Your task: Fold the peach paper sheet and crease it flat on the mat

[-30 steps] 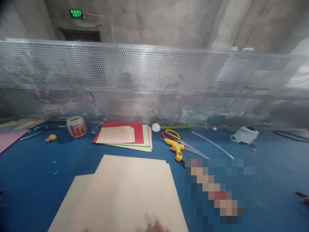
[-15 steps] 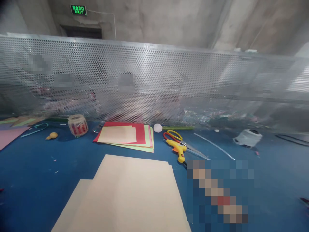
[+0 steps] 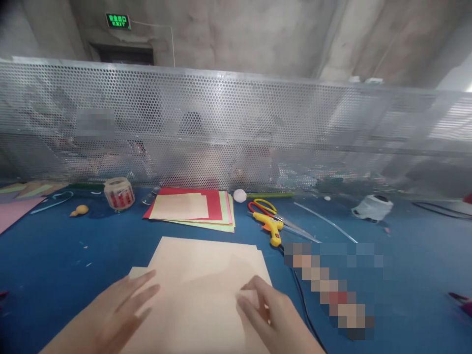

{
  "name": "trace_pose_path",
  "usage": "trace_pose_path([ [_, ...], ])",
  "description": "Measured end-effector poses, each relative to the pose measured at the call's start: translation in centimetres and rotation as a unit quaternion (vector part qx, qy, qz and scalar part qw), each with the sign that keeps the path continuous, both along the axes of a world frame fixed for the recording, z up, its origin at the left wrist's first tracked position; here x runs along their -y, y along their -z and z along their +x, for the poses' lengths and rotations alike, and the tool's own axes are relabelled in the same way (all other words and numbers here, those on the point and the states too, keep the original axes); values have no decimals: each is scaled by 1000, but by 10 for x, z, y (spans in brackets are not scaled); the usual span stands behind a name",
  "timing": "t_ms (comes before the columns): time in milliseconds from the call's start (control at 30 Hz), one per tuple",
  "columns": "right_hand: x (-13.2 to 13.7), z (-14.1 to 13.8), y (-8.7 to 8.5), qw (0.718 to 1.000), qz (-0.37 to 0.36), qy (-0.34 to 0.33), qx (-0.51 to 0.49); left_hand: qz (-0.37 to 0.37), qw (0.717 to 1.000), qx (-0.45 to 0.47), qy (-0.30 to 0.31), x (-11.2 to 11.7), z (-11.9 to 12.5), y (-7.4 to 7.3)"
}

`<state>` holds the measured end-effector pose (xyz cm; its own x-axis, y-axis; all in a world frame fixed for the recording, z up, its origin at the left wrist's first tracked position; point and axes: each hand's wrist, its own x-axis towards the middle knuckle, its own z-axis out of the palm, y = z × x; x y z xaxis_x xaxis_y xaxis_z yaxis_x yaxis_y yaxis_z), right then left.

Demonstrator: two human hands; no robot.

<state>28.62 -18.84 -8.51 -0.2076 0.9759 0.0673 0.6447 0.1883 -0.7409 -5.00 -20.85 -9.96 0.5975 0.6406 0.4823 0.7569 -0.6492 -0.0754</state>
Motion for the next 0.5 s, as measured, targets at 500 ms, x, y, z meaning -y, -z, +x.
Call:
trace_pose_path([
  [500,-41,-22,20,998,-18,60,-20,-46,996,-59,55,-24,8,53],
])
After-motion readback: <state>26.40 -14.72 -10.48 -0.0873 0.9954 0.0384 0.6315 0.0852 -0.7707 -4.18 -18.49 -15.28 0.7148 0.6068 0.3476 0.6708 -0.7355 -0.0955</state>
